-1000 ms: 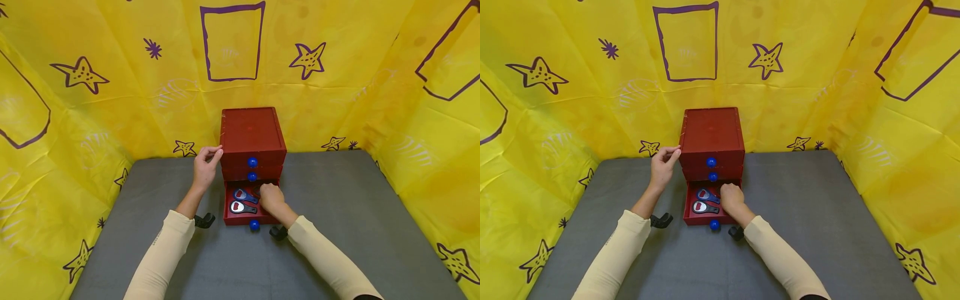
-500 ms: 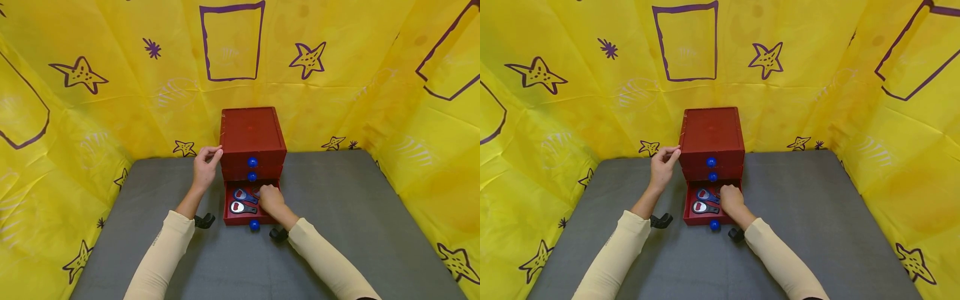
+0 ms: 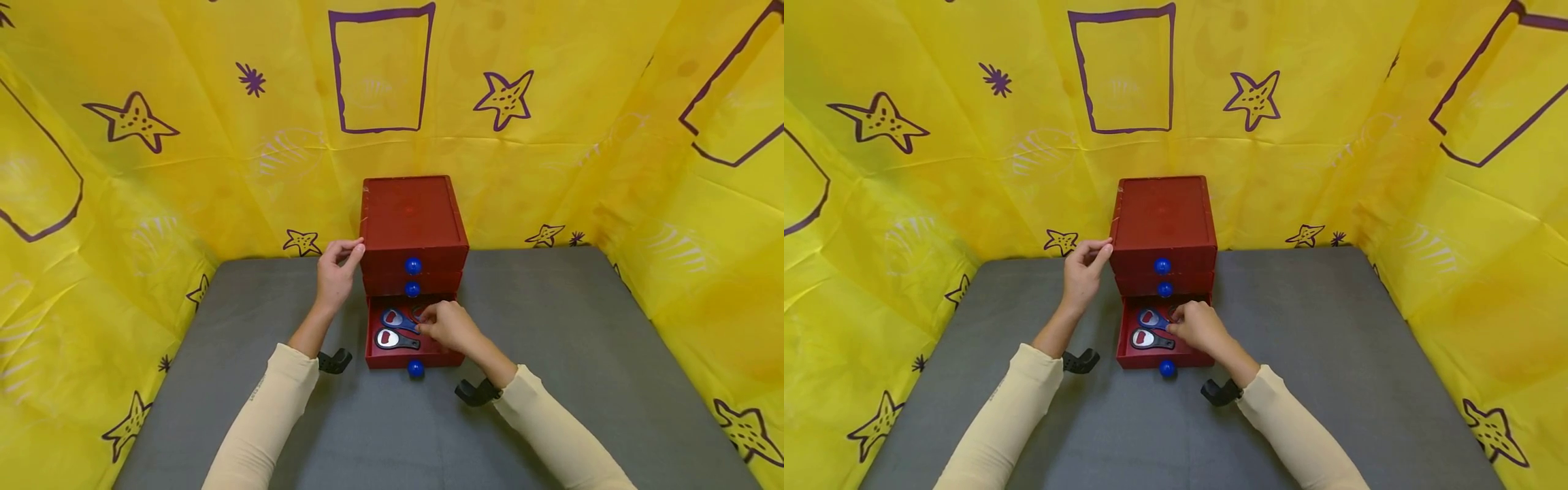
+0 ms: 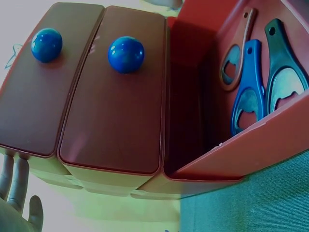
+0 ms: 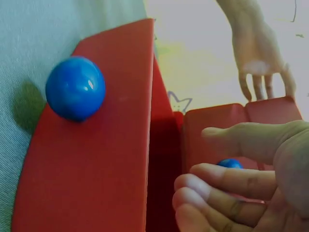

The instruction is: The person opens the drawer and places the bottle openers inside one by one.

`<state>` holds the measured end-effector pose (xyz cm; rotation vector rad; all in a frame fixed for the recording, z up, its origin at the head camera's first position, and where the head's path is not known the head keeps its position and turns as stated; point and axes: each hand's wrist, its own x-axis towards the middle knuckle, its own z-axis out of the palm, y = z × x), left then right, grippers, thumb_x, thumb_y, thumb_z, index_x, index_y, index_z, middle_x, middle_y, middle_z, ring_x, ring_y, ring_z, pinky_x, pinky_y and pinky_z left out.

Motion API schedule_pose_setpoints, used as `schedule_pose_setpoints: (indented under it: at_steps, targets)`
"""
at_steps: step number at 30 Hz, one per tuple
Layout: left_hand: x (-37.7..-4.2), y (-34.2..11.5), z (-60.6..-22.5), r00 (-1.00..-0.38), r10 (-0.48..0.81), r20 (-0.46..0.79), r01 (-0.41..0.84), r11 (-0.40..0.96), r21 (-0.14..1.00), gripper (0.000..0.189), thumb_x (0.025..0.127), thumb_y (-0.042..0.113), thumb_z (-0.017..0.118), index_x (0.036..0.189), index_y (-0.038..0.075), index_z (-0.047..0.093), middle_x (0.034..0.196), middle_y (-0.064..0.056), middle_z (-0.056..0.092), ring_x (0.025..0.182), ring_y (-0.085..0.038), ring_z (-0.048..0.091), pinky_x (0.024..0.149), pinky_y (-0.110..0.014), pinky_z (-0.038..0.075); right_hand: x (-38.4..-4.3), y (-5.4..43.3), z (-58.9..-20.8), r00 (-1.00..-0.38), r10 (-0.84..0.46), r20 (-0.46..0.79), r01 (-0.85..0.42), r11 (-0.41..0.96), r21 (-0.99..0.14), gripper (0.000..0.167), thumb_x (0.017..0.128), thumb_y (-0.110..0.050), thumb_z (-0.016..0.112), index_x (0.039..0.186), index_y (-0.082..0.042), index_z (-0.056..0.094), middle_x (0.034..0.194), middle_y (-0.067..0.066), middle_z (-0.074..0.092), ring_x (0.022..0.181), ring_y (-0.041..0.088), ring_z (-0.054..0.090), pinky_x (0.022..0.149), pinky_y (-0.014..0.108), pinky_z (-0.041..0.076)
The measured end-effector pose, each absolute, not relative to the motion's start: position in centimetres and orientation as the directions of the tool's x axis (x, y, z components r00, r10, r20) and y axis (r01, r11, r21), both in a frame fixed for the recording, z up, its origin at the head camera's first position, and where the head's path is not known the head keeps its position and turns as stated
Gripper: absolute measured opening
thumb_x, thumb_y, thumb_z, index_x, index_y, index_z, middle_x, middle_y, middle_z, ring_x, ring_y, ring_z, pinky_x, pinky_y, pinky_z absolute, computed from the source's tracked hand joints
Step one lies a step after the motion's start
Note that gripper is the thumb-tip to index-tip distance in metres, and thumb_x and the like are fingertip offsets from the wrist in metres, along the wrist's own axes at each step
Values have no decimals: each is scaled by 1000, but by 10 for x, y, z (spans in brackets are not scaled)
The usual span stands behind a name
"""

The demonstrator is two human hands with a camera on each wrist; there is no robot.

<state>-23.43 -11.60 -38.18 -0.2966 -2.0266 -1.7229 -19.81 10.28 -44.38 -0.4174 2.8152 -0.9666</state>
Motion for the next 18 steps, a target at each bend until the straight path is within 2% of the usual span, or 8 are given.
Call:
schedule_pose_setpoints:
  at_steps: [5,11,14,18]
  targets:
    - [-235,-116,-383,-869,-128,478,452,190,872,21,91,1,64,105,-14,66,108,-32,63,84,3,55,78,-14,43,-189,108,-443,-936,-351,19,-263,665,-699,19,84,-20,75,93,-3,75,78,4,73,68,9,61,63,23,50]
    - [-236,-117,-383,-869,-127,477,453,183,873,20,91,1,64,105,-14,66,107,-32,63,84,3,55,78,-15,44,-174,114,-445,-931,-355,83,-283,563,-777,19,88,-18,72,98,-2,75,84,7,75,73,14,67,64,21,52]
    - [-236,-117,-383,-869,-126,478,453,185,872,20,91,1,64,105,-14,66,107,-32,63,84,2,55,78,-14,43,-164,116,-449,-928,-365,79,-266,498,-825,20,89,-16,71,100,-1,74,86,10,76,75,18,70,63,20,52]
    - [-235,-117,-383,-869,-129,479,452,192,871,20,91,1,64,104,-14,66,108,-32,63,84,3,54,78,-14,43,-153,117,-456,-919,-395,14,-198,429,-882,23,90,-20,70,101,0,74,84,14,74,70,21,67,59,20,52]
